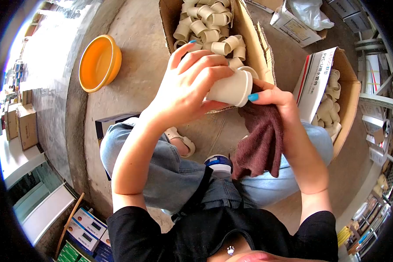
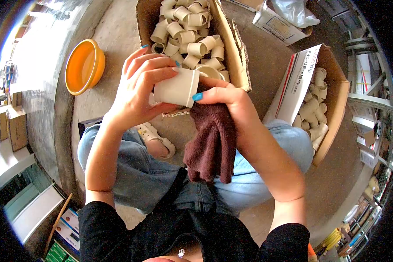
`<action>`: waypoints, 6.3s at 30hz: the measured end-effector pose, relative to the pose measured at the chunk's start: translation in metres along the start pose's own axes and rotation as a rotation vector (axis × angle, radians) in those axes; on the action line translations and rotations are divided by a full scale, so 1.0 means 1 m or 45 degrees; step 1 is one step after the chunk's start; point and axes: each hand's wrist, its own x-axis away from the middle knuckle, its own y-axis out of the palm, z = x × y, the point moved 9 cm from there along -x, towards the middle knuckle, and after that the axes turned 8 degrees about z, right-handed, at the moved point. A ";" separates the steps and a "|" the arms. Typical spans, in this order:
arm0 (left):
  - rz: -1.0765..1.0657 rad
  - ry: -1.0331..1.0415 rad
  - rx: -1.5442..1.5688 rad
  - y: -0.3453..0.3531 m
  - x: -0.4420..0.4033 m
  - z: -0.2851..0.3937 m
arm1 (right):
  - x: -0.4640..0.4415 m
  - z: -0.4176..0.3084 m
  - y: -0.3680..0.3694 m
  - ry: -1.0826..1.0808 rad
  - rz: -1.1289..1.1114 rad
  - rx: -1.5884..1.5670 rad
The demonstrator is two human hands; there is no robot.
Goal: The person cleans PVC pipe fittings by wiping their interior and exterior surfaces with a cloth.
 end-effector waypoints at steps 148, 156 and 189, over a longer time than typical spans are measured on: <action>0.452 -1.659 1.243 0.081 0.058 -0.046 | 0.015 -0.030 0.036 -1.829 0.373 1.873; 0.152 -0.888 0.483 0.063 0.036 -0.023 | 0.006 -0.045 0.021 -1.665 0.465 1.596; -0.048 -0.070 0.283 0.037 0.013 0.045 | -0.021 -0.047 -0.008 -0.592 -0.061 1.319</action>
